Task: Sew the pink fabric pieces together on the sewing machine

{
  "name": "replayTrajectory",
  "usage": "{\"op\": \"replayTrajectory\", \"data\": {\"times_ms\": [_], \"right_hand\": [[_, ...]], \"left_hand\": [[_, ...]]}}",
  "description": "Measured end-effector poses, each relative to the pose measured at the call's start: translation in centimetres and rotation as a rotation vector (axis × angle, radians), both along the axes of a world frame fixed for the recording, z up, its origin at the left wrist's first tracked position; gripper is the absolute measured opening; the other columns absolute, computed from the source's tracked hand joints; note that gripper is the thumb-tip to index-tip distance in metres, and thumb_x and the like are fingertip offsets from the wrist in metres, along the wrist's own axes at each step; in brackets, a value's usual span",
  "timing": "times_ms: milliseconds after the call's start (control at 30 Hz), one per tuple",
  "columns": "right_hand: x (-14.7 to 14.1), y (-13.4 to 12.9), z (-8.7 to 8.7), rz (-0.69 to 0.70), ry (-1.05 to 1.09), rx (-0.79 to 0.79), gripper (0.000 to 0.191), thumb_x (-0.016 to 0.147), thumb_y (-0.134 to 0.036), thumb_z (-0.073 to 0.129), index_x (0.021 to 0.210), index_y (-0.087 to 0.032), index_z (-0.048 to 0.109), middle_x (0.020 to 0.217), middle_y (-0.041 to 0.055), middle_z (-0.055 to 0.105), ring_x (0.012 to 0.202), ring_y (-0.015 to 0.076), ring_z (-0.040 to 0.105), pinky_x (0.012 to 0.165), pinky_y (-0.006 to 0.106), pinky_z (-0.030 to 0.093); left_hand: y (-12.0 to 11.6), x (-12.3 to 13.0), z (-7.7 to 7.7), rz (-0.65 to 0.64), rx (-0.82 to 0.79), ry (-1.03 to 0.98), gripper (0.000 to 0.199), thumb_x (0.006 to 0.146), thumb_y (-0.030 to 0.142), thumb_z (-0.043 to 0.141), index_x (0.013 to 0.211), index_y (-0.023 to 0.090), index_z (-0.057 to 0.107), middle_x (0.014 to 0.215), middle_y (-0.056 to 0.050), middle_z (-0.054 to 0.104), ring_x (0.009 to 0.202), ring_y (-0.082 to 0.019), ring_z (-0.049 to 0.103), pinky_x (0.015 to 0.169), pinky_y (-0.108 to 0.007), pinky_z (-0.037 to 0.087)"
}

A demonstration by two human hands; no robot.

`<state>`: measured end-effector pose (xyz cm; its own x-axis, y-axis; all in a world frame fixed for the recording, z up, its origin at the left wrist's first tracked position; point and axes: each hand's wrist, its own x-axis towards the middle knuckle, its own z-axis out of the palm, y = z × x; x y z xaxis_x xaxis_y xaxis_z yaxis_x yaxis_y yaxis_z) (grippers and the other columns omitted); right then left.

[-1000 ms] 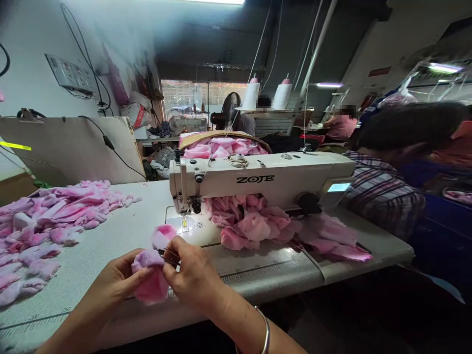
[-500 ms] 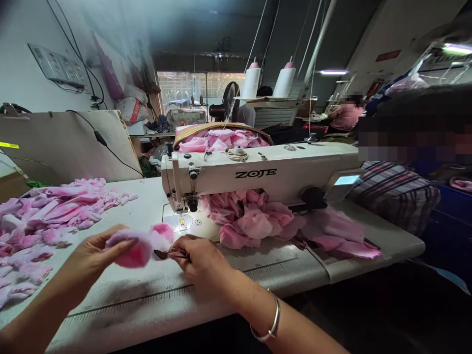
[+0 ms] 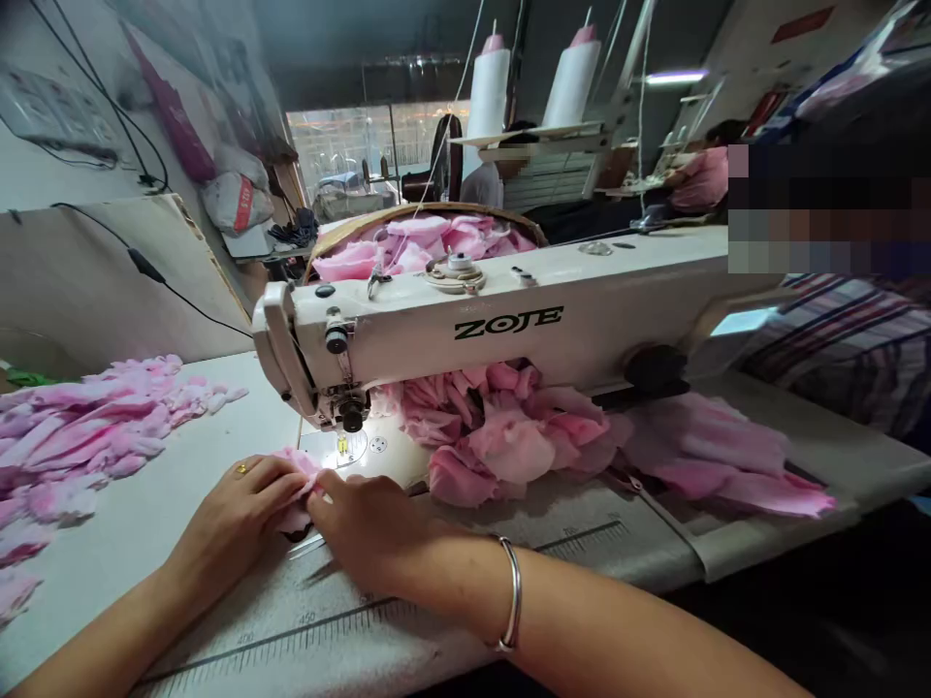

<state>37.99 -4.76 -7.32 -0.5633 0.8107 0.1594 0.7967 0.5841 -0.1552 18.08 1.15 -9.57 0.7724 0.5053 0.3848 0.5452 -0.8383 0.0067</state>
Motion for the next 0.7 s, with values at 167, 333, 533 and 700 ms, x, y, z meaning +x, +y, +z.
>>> {"op": "replayTrajectory", "data": {"times_ms": [167,333,533,700], "right_hand": [[0.1,0.1,-0.5,-0.088,0.014,-0.025,0.040,0.061,0.002,0.053,0.093,-0.021,0.055,0.099,0.0070,0.062,0.051,0.0134,0.053,0.043,0.027,0.029],[0.3,0.5,-0.8,-0.045,-0.010,-0.035,0.038,0.063,-0.001,0.053,0.095,-0.021,0.055,0.090,0.0052,0.062,0.052,0.0154,0.055,0.040,0.028,0.027],[0.2,0.6,0.1,-0.051,-0.006,-0.121,0.034,0.067,0.001,0.051,0.093,-0.020,0.057,0.089,0.0052,0.064,0.058,0.0161,0.059,0.042,0.027,0.031],[0.6,0.9,0.0,-0.040,0.027,-0.149,0.030,0.070,-0.003,0.055,0.094,-0.020,0.059,0.087,0.0030,0.064,0.056,0.0147,0.056,0.043,0.028,0.027]], "left_hand": [[-0.1,-0.3,0.3,0.007,-0.059,-0.045,0.025,0.089,0.014,0.048,0.108,0.024,0.061,0.098,-0.004,0.062,0.092,-0.020,0.055,0.084,-0.036,0.043],[-0.4,-0.3,0.4,-0.016,-0.026,-0.018,0.030,0.091,0.012,0.043,0.115,0.023,0.058,0.101,-0.005,0.059,0.100,-0.022,0.050,0.090,-0.038,0.040],[-0.1,-0.1,0.0,-0.018,-0.046,0.042,0.030,0.091,0.013,0.044,0.118,0.022,0.055,0.104,-0.006,0.057,0.103,-0.023,0.048,0.092,-0.039,0.037],[-0.2,0.1,0.0,0.000,-0.040,0.102,0.028,0.092,0.018,0.046,0.120,0.019,0.053,0.104,-0.006,0.056,0.102,-0.023,0.048,0.094,-0.042,0.037]]}}
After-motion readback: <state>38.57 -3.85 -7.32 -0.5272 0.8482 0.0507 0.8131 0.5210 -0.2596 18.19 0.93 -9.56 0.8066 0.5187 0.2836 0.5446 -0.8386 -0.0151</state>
